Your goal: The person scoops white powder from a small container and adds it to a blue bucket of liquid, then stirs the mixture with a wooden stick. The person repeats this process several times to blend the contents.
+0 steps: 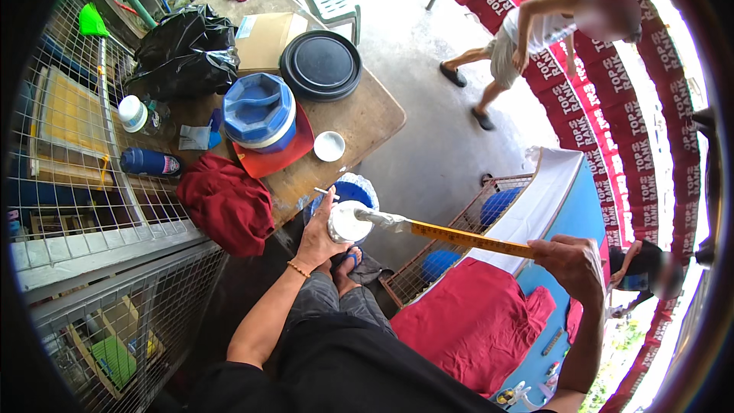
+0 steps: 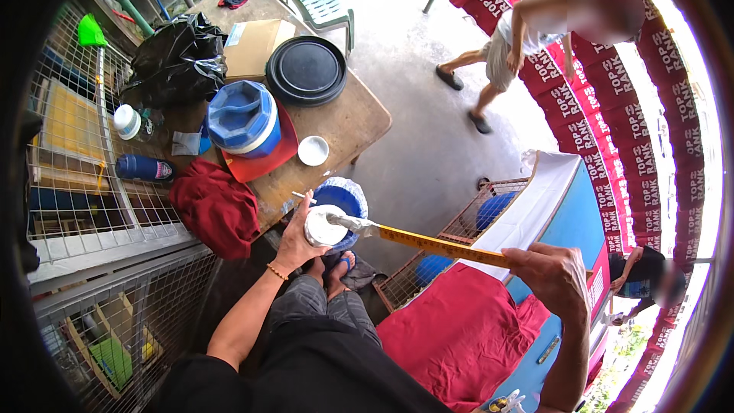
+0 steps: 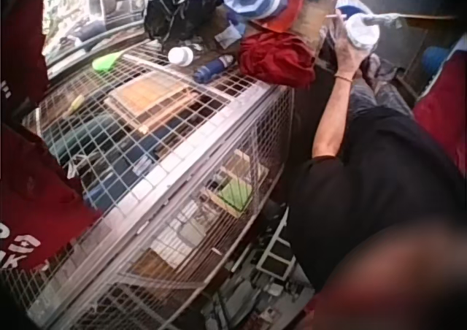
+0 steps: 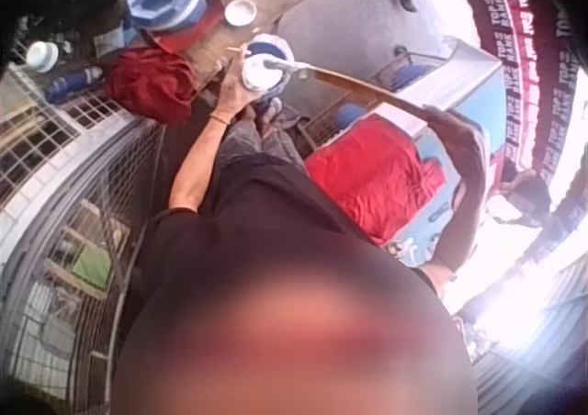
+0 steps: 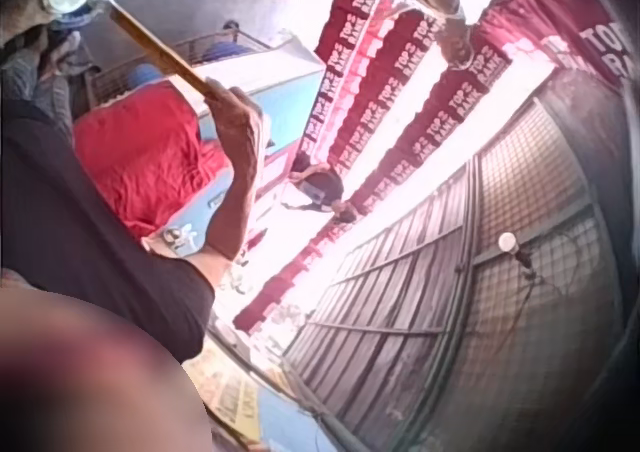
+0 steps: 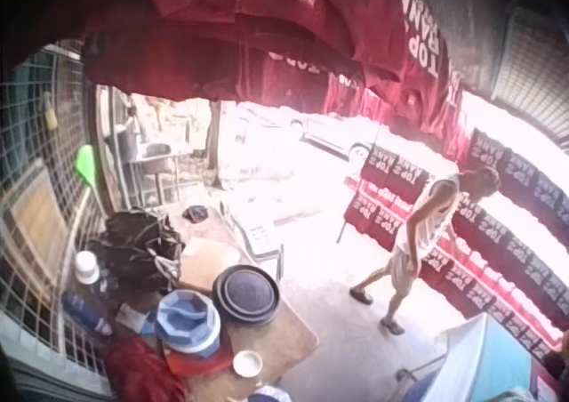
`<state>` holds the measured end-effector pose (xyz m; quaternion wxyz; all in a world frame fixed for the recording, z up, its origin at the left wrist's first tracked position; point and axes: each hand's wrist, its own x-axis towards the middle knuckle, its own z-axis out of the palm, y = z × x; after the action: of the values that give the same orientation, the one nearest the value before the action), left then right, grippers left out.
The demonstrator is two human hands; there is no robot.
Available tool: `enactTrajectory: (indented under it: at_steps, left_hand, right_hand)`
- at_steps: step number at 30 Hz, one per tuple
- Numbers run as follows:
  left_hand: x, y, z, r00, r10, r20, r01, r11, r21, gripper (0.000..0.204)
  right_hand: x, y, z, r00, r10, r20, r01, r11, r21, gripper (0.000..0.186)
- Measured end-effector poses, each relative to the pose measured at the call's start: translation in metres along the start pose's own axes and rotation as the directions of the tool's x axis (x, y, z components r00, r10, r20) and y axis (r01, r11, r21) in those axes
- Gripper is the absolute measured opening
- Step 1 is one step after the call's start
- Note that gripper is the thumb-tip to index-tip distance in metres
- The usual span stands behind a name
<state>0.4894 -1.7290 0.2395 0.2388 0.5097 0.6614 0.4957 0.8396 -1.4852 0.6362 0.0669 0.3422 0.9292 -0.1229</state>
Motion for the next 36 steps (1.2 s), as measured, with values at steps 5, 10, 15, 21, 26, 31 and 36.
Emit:
enactTrajectory:
  at_steps: [5, 10, 15, 21, 26, 31, 36]
  left_hand:
    - [0.009, 0.021, 0.001, 0.999, 0.050, -0.003, -0.050, 0.998, 0.031, 0.150]
    - [0.016, 0.038, 0.001, 0.999, 0.047, -0.027, -0.046, 0.999, 0.026, 0.150]
    - [0.020, 0.051, 0.000, 0.998, 0.030, -0.048, -0.029, 1.000, 0.012, 0.152]
    - [0.024, 0.057, -0.003, 0.990, -0.067, -0.125, 0.062, 0.997, -0.046, 0.152]
    - [0.028, 0.053, -0.004, 0.985, -0.042, -0.168, 0.049, 0.998, 0.035, 0.154]
    - [0.030, 0.045, -0.007, 0.978, -0.066, -0.198, 0.073, 0.997, 0.029, 0.154]
    - [0.028, 0.026, -0.014, 0.975, -0.083, -0.207, 0.083, 0.997, -0.011, 0.154]
  right_hand:
    - [0.018, -0.029, -0.016, 0.989, -0.145, 0.011, 0.143, 0.957, -0.254, 0.024]
    - [0.035, -0.057, -0.013, 0.964, -0.266, -0.009, 0.245, 0.899, -0.364, 0.026]
    - [0.036, -0.082, -0.003, 0.931, -0.363, -0.029, 0.310, 0.832, -0.460, 0.035]
    - [0.017, -0.109, 0.011, 0.907, -0.420, 0.024, 0.370, 0.768, -0.524, 0.039]
    - [0.010, -0.111, 0.005, 0.905, -0.420, 0.066, 0.388, 0.754, -0.530, 0.039]
    - [0.000, -0.108, -0.024, 0.918, -0.393, 0.047, 0.358, 0.774, -0.522, 0.039]
    - [-0.008, -0.106, -0.044, 0.933, -0.359, 0.009, 0.308, 0.786, -0.536, 0.038]
